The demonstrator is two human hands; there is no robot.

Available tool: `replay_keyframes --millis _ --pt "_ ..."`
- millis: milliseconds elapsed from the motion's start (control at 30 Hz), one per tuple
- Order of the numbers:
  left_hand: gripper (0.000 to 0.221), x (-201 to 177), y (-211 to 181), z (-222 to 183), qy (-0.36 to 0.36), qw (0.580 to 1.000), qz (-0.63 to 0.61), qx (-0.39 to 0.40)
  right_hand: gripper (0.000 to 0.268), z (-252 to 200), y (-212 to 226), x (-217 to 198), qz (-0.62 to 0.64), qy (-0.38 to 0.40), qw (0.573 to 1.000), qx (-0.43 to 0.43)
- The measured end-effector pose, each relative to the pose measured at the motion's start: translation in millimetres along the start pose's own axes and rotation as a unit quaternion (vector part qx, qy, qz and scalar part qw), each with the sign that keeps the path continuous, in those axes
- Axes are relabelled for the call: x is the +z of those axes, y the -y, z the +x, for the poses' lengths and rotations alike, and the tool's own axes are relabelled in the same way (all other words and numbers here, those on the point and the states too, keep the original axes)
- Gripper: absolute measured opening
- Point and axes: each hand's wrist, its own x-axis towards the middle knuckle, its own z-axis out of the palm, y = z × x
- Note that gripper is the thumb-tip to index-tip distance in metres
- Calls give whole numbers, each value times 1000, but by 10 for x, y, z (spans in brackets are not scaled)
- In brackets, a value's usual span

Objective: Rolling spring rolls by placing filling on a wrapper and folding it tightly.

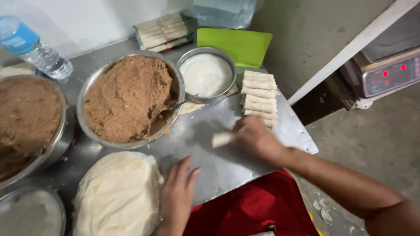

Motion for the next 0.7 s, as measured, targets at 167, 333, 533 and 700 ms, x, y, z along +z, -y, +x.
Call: replay_keyframes --millis 167,333,533,700 --pt "64 -393 606 -457 -89 975 184 -87 11 -106 -649 -566 -322 -190 917 -137" --pt "46 -621 739 -709 -176 942 286 -20 29 -97 -489 -610 -407 -120 904 -55" --pt "23 -573 416 -597 -136 988 59 -39 45 -132 309 -201 -160 -114 971 -133" --pt "22 -699 -205 -264 135 901 -376 -169 44 -125 959 -94 275 141 940 -142"
